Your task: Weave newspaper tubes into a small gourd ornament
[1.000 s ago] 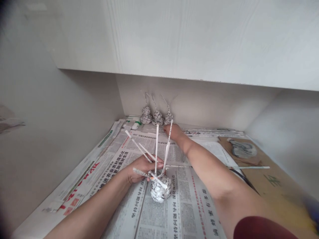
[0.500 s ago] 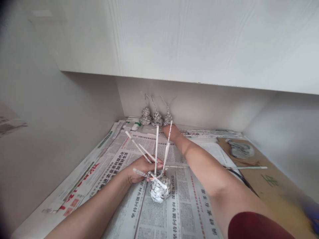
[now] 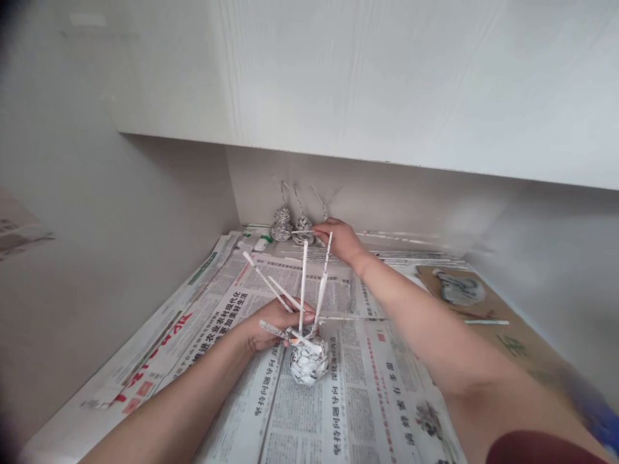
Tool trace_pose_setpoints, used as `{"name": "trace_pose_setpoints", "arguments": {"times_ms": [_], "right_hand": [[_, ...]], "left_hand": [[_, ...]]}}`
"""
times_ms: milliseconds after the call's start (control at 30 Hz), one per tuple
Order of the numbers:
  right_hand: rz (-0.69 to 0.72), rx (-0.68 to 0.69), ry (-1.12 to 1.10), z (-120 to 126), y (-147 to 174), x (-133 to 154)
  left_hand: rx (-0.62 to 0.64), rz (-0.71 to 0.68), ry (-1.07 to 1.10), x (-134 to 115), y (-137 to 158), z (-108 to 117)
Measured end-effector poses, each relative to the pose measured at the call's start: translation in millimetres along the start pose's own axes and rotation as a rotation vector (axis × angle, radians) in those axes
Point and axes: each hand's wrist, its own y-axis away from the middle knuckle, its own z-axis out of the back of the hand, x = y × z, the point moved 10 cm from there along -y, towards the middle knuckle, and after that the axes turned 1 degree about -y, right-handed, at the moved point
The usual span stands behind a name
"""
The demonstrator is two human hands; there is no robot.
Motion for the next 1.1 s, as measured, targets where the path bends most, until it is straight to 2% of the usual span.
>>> {"name": "trace_pose_setpoints", "arguments": {"times_ms": [133, 300, 433, 600, 700, 800, 867, 933, 1000, 1100], "right_hand": [[0.062, 0.0, -0.041, 20, 2, 15], [0.003, 0.091, -0.023, 1, 0, 3], [-0.044, 0.081, 0.03, -9, -4, -6], [-0.128, 0.034, 0.162, 14, 2, -20], [-0.132, 0.082, 0.219, 32, 19, -19], [-0.098, 0.168, 0.243, 42, 49, 1], [-0.063, 0.207, 0.338, 49, 72, 22], [-0.071, 0.182, 0.353, 60, 92, 44], [-0.061, 0.173, 0.348, 68, 108, 65], [0.025, 0.146, 0.358, 78, 119, 96]], "left_hand": [[-0.003, 0.007, -0.016, -1, 1, -2], [-0.002, 0.01, -0.035, -2, 2, -5], [-0.013, -0.001, -0.054, -6, 4, -5], [-0.016, 0.002, -0.036, -8, 5, -3], [-0.042, -0.009, 0.001, -12, 6, 3], [-0.106, -0.015, 0.021, -17, 7, 17], [-0.163, -0.036, 0.029, -21, 7, 30], [-0.222, -0.042, 0.01, -22, 6, 43], [-0.224, -0.029, 0.006, -20, 4, 50], [-0.227, -0.018, 0.005, -17, 2, 55]]}}
